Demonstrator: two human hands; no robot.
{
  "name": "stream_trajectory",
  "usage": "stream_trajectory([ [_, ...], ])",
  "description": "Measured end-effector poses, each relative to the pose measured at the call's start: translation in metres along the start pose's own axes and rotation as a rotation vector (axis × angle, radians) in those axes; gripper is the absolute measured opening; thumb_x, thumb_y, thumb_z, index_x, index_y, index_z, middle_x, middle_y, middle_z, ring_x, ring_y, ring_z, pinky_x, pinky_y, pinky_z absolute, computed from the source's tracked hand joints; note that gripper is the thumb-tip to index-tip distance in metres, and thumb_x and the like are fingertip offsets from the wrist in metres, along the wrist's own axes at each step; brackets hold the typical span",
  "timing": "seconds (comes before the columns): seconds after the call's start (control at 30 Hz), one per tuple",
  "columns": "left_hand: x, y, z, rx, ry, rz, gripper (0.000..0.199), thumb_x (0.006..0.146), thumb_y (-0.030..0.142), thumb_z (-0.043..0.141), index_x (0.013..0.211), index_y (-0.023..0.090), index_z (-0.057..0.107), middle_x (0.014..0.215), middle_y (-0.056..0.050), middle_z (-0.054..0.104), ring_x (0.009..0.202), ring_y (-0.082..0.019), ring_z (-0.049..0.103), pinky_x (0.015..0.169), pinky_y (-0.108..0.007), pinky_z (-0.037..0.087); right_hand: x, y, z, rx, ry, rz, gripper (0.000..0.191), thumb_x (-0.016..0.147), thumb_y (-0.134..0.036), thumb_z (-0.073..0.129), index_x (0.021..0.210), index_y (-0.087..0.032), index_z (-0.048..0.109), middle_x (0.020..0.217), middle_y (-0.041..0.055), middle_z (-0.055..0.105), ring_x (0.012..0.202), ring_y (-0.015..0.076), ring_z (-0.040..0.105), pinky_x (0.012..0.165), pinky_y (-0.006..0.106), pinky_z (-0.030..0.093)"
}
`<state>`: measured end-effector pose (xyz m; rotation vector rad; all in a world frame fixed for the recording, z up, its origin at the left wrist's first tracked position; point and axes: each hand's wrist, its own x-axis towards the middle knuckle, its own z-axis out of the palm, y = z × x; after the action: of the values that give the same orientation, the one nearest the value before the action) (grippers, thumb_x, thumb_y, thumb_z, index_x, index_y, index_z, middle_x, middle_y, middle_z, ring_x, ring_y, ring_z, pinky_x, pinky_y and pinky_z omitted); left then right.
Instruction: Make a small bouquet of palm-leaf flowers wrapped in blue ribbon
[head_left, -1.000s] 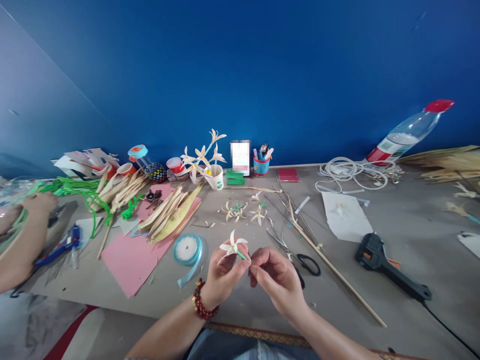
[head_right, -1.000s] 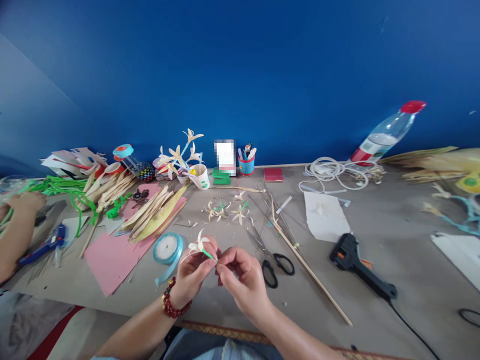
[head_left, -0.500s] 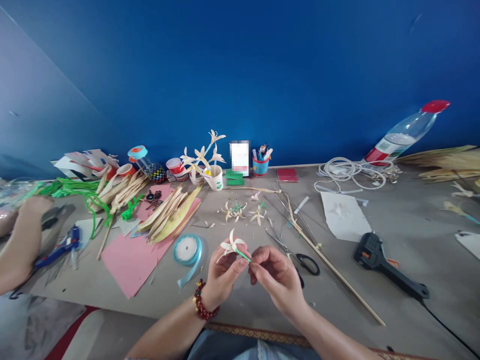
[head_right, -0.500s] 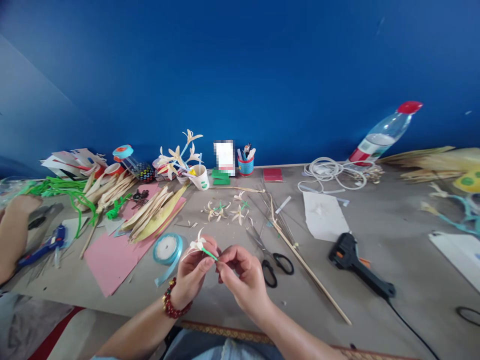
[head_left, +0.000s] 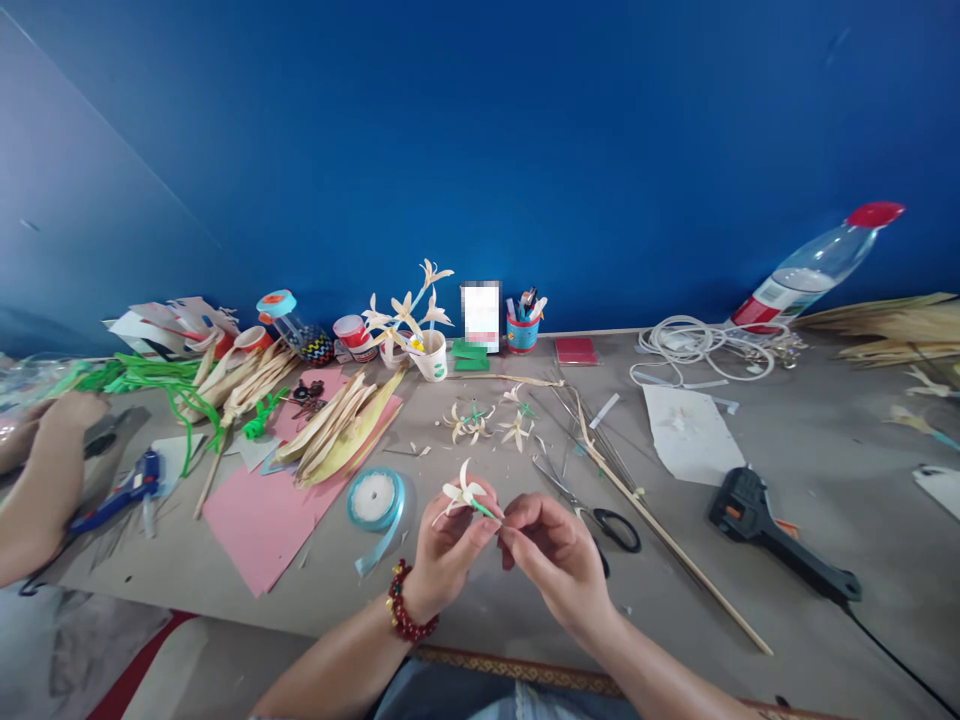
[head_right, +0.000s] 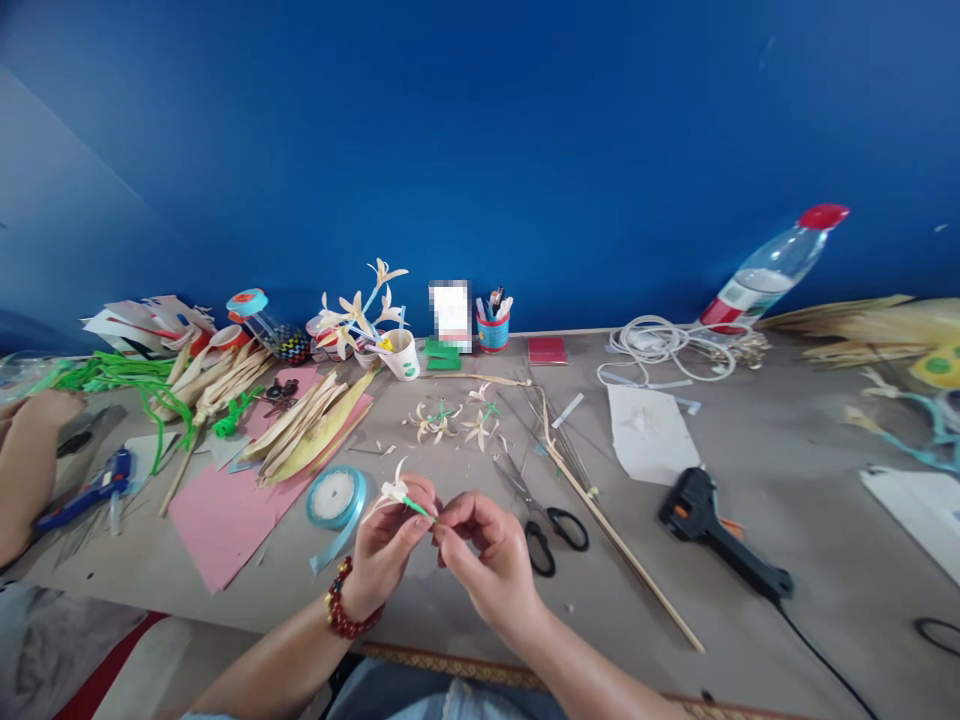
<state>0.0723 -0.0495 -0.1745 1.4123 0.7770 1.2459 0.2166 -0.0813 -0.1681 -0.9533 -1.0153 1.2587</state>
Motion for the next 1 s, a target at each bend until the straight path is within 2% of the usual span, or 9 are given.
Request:
stream_trajectory([
  [0.13,-0.003,-0.006,-0.001,-0.061,0.019,-0.022,0.011,0.090,0.026,0.064,0.093,0.017,0.068,0.094,-0.007,0.063,0.077,-0.016,0.059,0.068,-0.028,0.051,-0.001,0.001,-0.001,-0.007,0.006,-0.013,0.025,0.085,-0.038,0.072,0.076,-0.018,0.060,0.066,0.0000,0.060,0.051,0.0115,0.057,0.049,0.024,0.050],
  [0.43,-0.002,-0.003,-0.003,-0.017,-0.001,0.007,0.009,0.091,0.023,0.060,0.087,0.016,0.064,0.090,-0.005,0.060,0.073,-0.014,0.056,0.065,-0.026,0.049,-0.001,-0.004,-0.002,-0.020,-0.021,-0.011,0.025,0.086,-0.039,0.071,0.077,-0.018,0.061,0.069,0.0010,0.061,0.055,0.0124,0.059,0.052,0.024,0.051],
  [0.77,-0.001,0.000,-0.004,0.046,-0.007,0.014,0.012,0.090,0.026,0.062,0.083,0.016,0.066,0.089,-0.006,0.060,0.076,-0.016,0.057,0.068,-0.028,0.049,-0.001,-0.001,-0.003,-0.048,-0.034,-0.007,0.022,0.087,-0.036,0.071,0.078,-0.018,0.063,0.069,0.0014,0.061,0.056,0.0127,0.059,0.054,0.024,0.049],
  [1.0,0.000,0.003,-0.001,0.040,-0.030,0.011,0.014,0.090,0.026,0.063,0.080,0.016,0.067,0.085,-0.005,0.060,0.072,-0.015,0.056,0.065,-0.027,0.049,-0.003,-0.004,-0.005,0.021,-0.051,0.036,0.026,0.087,-0.040,0.069,0.078,-0.017,0.064,0.071,0.0028,0.061,0.060,0.0146,0.059,0.057,0.026,0.049],
])
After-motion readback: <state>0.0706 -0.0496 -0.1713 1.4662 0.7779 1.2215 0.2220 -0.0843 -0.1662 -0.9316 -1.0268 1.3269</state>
